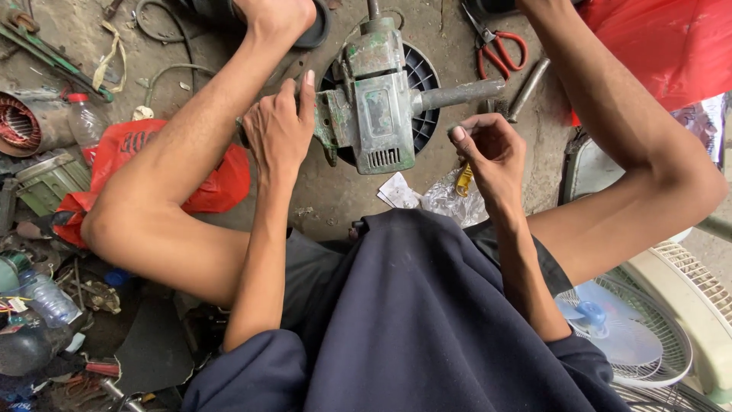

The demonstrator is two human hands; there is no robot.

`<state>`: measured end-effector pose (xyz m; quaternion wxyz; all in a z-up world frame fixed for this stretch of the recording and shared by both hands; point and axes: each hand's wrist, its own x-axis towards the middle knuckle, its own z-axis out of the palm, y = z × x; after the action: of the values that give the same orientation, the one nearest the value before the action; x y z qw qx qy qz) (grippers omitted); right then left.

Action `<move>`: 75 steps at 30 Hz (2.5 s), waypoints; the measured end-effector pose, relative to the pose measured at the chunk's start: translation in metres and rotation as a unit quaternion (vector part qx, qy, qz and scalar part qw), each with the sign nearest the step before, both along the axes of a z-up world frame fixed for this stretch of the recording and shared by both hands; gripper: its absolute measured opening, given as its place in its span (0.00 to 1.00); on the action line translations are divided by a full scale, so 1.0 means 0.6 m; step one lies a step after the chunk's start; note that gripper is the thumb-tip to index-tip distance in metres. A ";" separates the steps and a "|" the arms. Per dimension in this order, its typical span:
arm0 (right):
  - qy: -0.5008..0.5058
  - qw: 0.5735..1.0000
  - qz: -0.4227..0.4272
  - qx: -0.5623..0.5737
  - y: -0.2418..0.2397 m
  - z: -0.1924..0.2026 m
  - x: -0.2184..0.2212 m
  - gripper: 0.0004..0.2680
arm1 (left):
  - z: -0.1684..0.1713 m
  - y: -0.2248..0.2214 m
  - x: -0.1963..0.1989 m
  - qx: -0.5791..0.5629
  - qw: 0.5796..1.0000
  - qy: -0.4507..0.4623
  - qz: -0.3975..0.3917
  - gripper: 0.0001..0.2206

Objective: Assembling the housing and internal components of a large electric power tool on the floor of a workshop.

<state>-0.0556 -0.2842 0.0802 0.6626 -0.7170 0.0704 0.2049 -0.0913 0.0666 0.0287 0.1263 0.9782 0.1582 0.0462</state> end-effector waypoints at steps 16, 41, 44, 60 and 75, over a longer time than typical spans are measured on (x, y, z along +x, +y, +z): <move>-0.020 0.999 -0.039 -0.030 0.013 -0.004 -0.004 0.07 | 0.058 -0.018 -0.020 0.021 1.000 -0.011 -0.006 0.24; -0.053 0.997 -0.015 -0.054 0.023 -0.029 -0.019 0.10 | 0.058 -0.070 -0.048 -0.154 0.984 0.064 0.061 0.42; -0.095 0.991 0.007 -0.097 0.036 -0.028 -0.017 0.10 | 0.037 -0.064 -0.049 -0.158 0.984 0.064 0.048 0.45; -0.325 0.895 0.105 -0.286 0.150 -0.035 0.028 0.15 | -0.019 -0.033 -0.102 -0.080 0.985 0.138 -0.061 0.38; -0.299 0.899 0.111 -0.300 0.211 -0.038 0.083 0.16 | -0.023 -0.069 -0.101 0.002 0.997 0.070 -0.036 0.25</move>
<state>-0.0059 -0.1579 0.0572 0.3784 -0.9127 -0.1527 0.0227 -0.1518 0.0254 0.0150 0.1147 0.9843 0.1312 -0.0271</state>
